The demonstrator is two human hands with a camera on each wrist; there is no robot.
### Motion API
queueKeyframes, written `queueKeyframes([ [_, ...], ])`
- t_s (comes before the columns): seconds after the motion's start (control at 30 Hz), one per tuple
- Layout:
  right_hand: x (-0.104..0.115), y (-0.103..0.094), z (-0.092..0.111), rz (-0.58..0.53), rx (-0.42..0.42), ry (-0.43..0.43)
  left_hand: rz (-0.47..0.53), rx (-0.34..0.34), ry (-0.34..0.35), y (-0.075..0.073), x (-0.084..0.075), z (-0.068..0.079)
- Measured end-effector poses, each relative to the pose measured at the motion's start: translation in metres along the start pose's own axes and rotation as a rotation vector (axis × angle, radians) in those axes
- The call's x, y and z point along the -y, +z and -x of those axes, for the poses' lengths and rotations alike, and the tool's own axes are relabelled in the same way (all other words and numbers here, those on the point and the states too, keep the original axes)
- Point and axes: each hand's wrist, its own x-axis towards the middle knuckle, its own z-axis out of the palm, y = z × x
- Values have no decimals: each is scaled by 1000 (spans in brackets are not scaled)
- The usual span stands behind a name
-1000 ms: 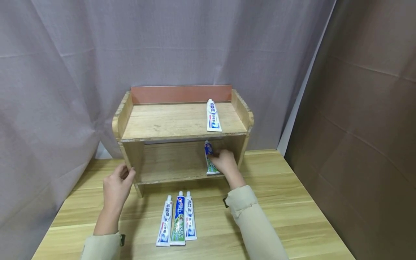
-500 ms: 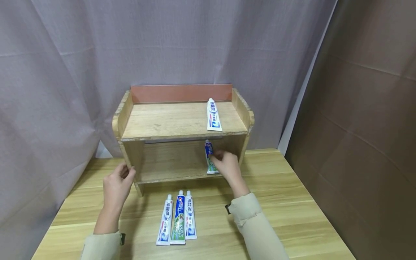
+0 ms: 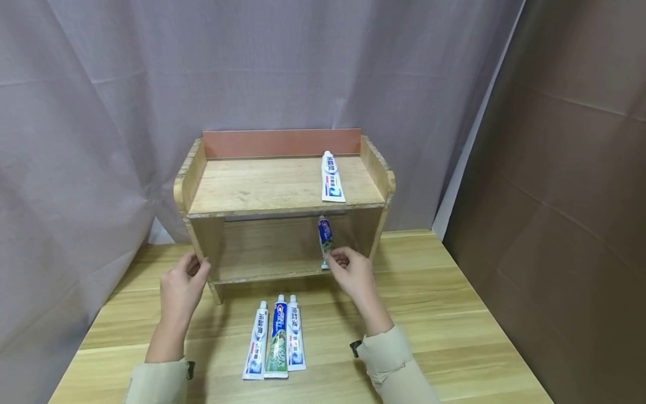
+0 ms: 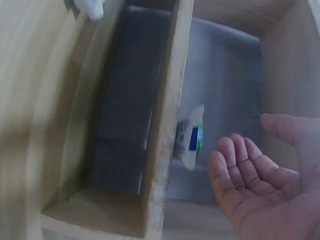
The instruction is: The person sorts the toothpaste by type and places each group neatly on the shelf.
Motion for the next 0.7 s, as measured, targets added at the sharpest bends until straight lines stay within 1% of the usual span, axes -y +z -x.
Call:
queueKeyframes([
  [0.2,-3,14,26,-35,66,-32,8,5,5,0,-1,-1],
  [0.3,-9,25,38,-25,103,-18,5,4,14,0,-1,-1],
  [0.37,-13,33,45,-17,137,8,2,5,15,0,-1,-1],
  [0.6,-26,58,65,9,355,109,13,0,15,-1,1,-2],
  [0.7,-30,65,73,32,426,153,7,14,17,-1,1,-2],
])
